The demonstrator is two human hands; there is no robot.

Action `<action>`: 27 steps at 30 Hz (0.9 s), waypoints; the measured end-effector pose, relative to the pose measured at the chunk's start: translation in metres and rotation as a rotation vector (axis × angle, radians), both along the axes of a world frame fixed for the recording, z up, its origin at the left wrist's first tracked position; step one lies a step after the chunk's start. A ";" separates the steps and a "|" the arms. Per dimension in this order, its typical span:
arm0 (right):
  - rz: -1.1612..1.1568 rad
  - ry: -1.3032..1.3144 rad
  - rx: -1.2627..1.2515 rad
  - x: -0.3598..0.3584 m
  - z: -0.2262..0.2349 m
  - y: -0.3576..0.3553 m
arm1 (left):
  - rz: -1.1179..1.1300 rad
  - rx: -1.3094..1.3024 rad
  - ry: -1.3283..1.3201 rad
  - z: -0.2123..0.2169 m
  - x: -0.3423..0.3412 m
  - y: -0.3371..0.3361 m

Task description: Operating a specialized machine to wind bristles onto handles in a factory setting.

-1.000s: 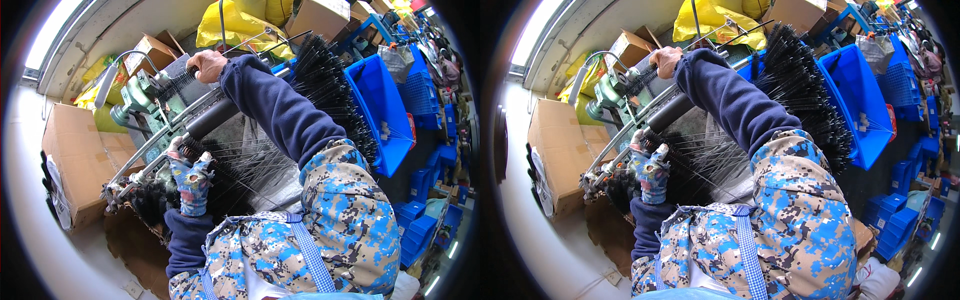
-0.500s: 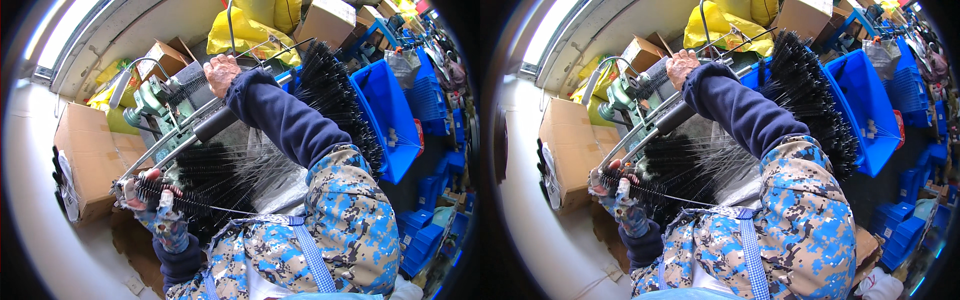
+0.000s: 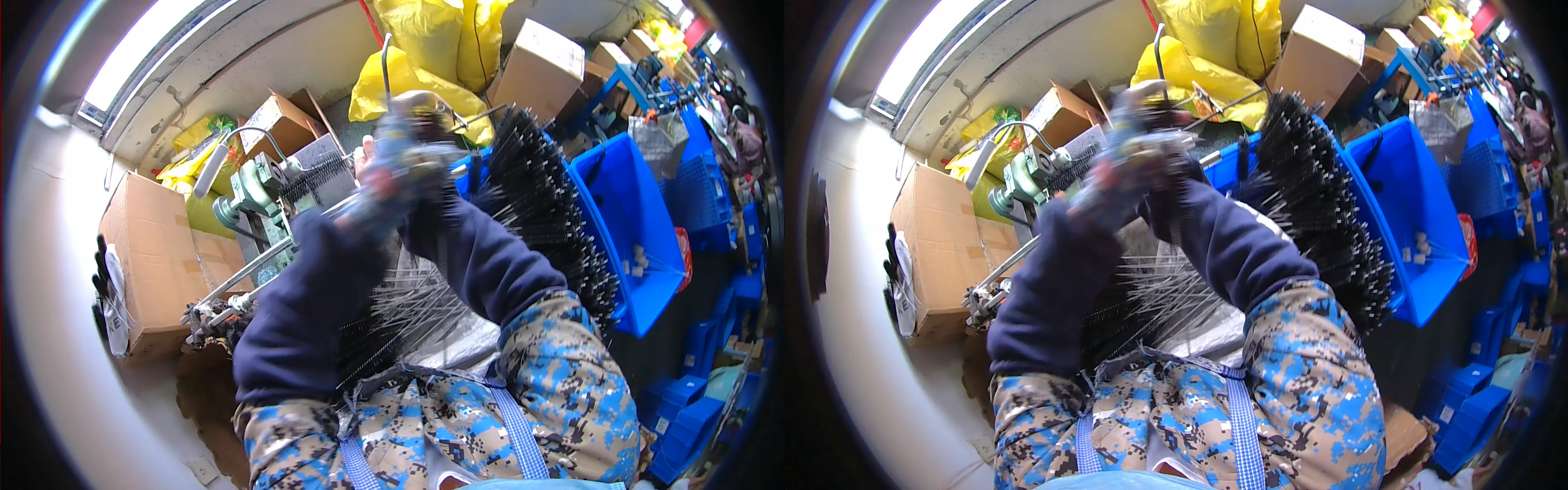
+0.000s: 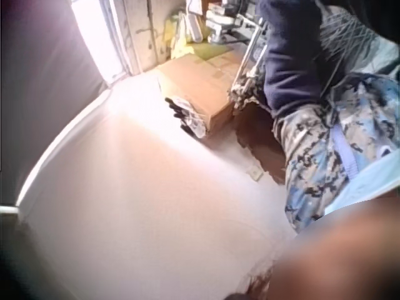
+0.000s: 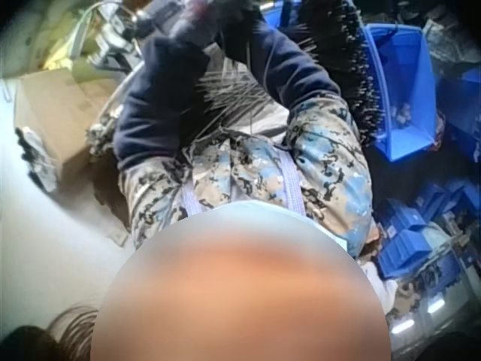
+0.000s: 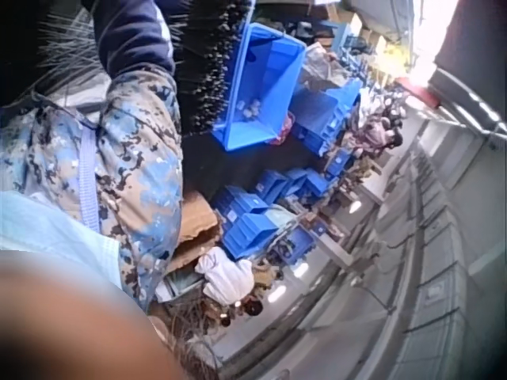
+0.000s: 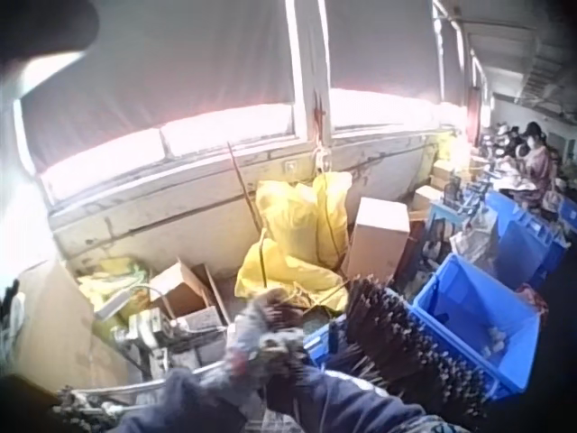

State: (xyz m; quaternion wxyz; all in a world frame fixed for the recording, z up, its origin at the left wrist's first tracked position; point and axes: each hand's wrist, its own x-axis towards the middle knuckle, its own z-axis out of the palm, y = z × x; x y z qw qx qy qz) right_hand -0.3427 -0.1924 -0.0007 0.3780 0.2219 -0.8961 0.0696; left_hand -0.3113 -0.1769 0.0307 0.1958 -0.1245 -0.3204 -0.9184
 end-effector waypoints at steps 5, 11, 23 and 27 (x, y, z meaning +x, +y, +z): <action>1.008 -0.642 0.459 -0.056 -0.047 0.005 | 0.324 -0.238 -0.679 0.019 -0.197 0.019; 1.081 -0.644 0.439 -0.052 -0.031 0.015 | 0.323 -1.312 -1.295 -0.029 -0.235 -0.002; 1.030 -0.863 0.582 -0.054 -0.007 0.008 | 0.332 -1.367 -1.180 -0.015 -0.220 -0.002; 1.067 -0.733 0.580 -0.045 -0.005 0.011 | 0.376 -1.279 -1.147 -0.037 -0.247 -0.016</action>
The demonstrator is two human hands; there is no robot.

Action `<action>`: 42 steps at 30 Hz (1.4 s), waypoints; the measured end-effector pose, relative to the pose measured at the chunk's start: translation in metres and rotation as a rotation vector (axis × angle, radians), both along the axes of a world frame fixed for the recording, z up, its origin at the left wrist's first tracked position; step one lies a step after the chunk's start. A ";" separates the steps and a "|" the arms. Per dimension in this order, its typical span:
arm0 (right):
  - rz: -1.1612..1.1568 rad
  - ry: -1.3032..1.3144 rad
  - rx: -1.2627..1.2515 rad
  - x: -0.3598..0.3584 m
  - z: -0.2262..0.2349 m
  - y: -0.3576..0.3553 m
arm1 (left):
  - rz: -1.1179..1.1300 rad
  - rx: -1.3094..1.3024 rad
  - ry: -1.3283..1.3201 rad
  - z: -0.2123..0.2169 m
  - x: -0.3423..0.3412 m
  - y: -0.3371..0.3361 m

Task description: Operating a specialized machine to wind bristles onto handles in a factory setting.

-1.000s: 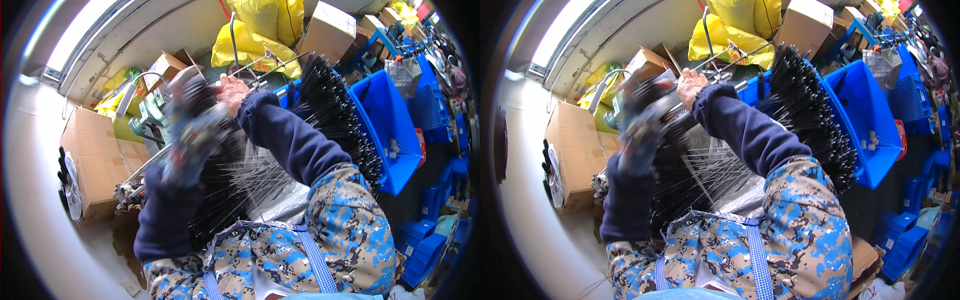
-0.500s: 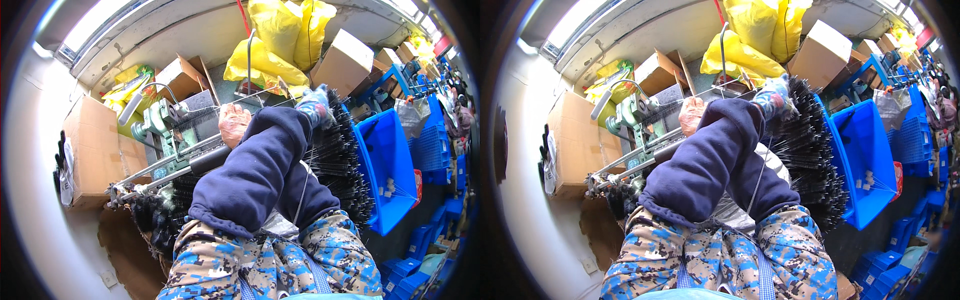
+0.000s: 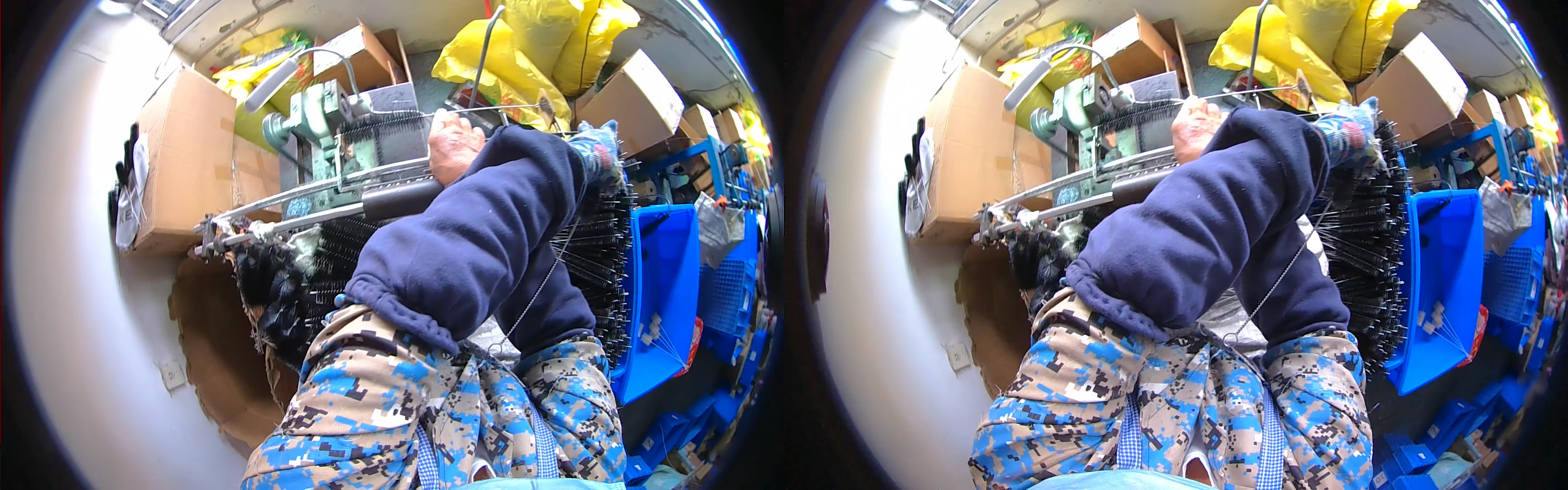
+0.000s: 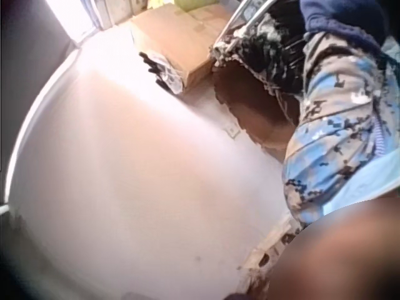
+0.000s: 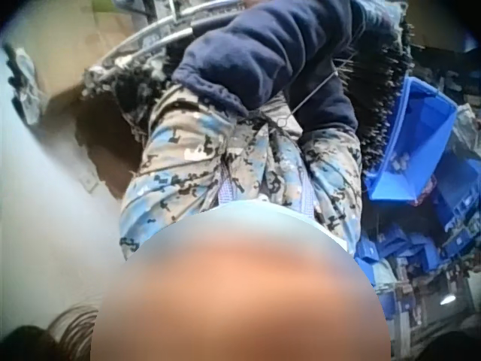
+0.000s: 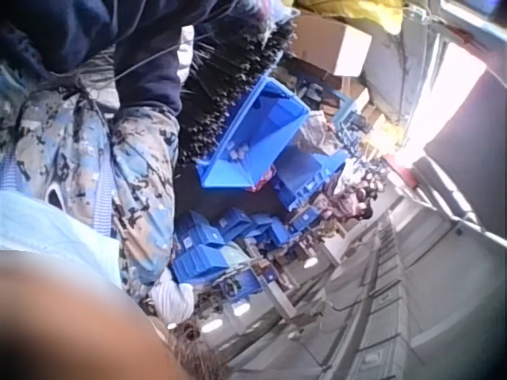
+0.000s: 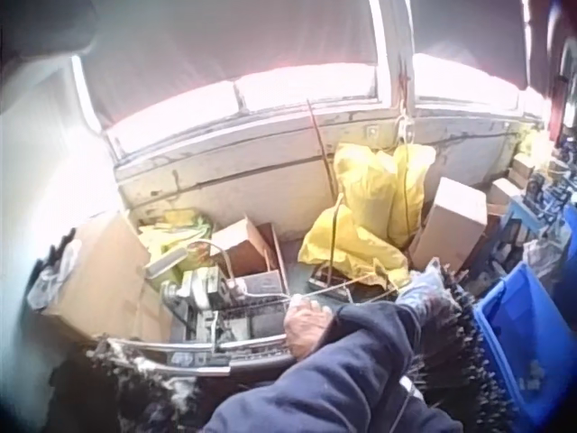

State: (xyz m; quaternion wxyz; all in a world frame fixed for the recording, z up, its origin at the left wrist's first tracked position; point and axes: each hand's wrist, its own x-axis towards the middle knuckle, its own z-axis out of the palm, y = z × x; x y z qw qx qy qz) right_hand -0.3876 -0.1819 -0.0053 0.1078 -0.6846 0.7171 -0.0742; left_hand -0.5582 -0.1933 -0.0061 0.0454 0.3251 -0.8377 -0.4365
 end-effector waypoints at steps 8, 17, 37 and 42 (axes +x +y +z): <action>0.028 0.009 0.036 0.013 -0.010 0.003 | -0.065 -0.059 0.014 0.012 0.041 0.007; 0.059 0.019 0.038 0.032 -0.006 0.002 | -0.055 0.030 0.008 0.020 0.073 0.005; 0.180 0.032 0.018 0.128 0.006 0.001 | 0.001 -0.074 -0.039 0.018 0.175 0.000; 0.213 0.003 0.009 0.139 0.016 0.005 | -0.043 0.013 -0.067 0.013 0.177 -0.012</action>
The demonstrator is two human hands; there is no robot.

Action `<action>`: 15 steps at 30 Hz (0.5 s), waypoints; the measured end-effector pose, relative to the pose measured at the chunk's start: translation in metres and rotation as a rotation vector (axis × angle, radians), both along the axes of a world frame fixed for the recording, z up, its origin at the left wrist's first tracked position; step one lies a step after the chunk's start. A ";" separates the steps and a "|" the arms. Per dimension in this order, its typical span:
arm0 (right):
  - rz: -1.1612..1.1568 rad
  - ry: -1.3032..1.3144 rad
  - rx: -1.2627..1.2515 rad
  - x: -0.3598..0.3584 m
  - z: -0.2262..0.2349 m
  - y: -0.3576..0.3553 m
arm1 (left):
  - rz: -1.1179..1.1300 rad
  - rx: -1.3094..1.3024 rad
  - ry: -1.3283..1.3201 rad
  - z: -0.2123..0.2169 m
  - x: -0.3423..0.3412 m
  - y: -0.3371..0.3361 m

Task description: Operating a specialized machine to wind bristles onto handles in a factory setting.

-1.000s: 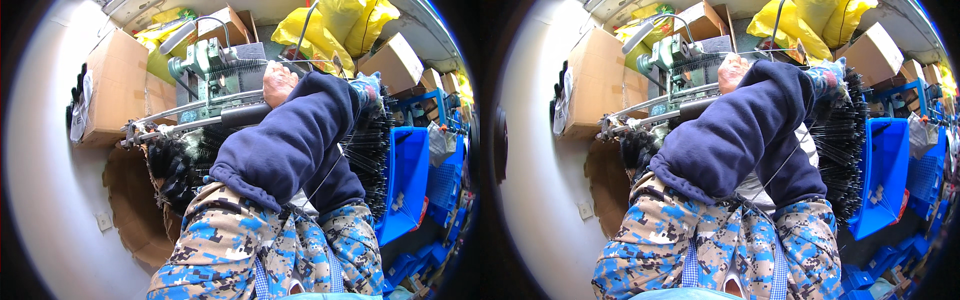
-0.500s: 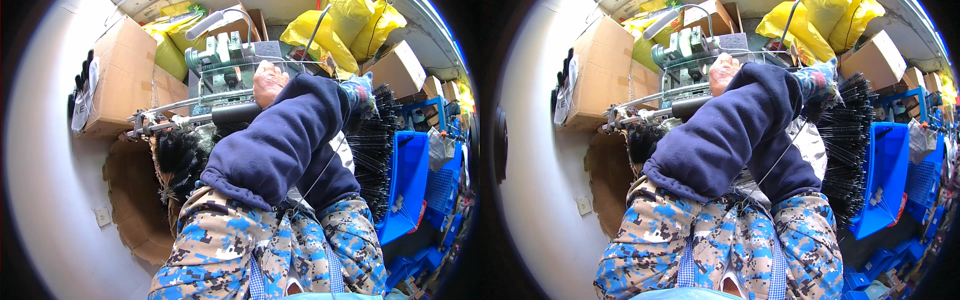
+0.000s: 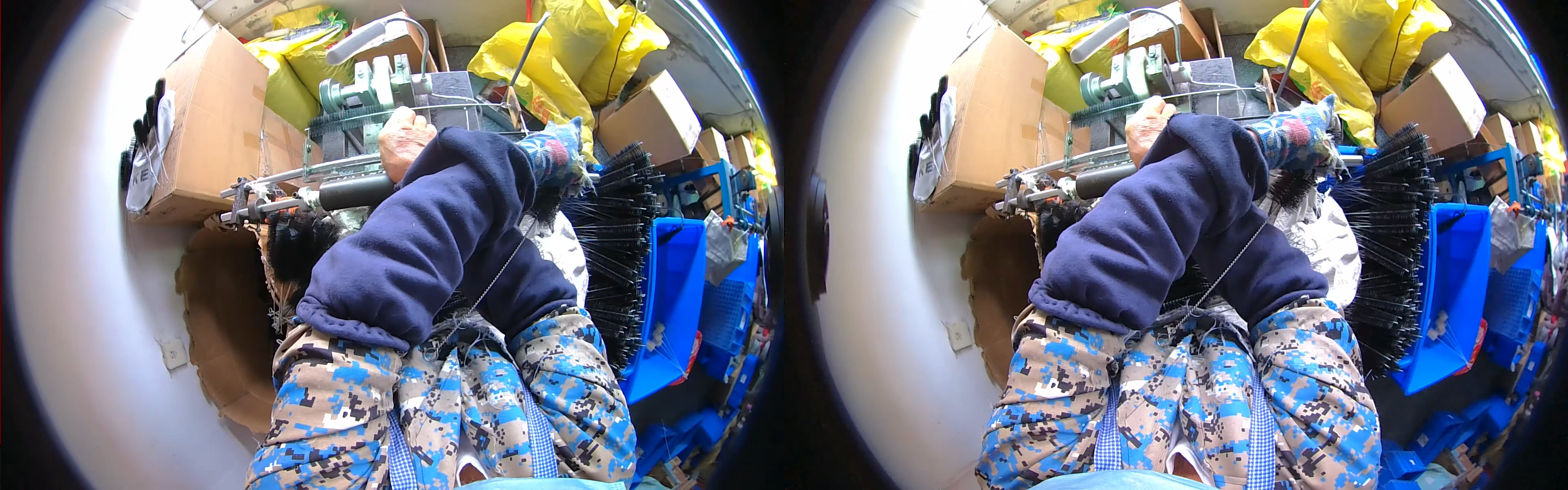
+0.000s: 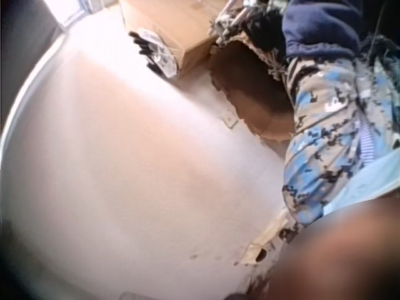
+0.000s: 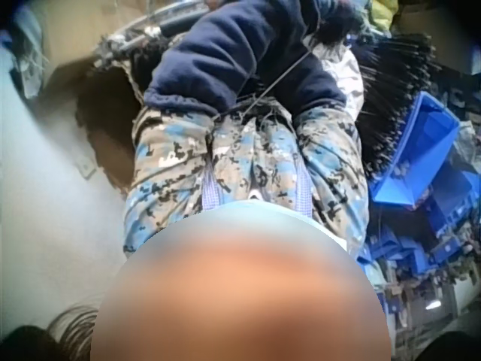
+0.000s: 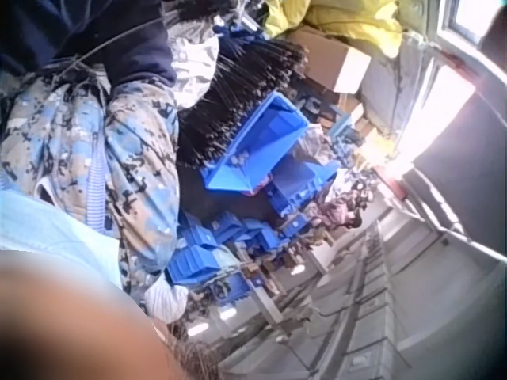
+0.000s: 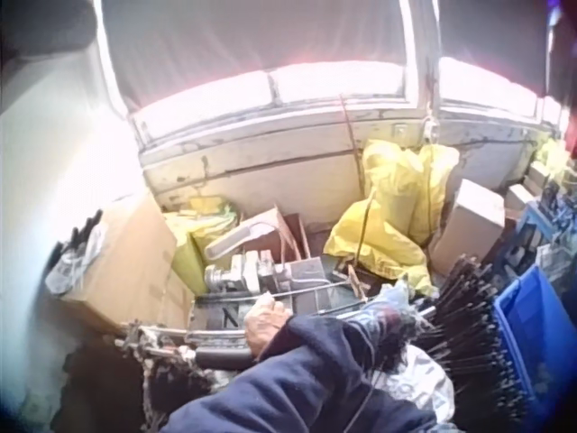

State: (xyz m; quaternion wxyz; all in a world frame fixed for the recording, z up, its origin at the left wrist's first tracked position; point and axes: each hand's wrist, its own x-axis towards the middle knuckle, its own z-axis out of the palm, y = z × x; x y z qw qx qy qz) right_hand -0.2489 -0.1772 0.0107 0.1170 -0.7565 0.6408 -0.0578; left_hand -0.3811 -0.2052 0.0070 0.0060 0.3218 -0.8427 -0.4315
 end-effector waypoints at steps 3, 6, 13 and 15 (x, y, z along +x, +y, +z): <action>0.017 -0.022 0.014 -0.005 0.009 0.003 | -0.093 -0.013 -0.072 0.000 -0.006 0.001; 0.046 -0.079 0.009 -0.019 0.000 -0.003 | 0.008 -0.029 -0.027 -0.007 -0.019 -0.006; 0.177 0.430 -0.196 -0.114 -0.059 -0.022 | 0.035 -0.418 0.420 0.069 0.090 -0.001; 0.050 0.228 -0.166 -0.173 -0.042 -0.002 | 0.043 -0.388 0.564 0.089 0.138 -0.002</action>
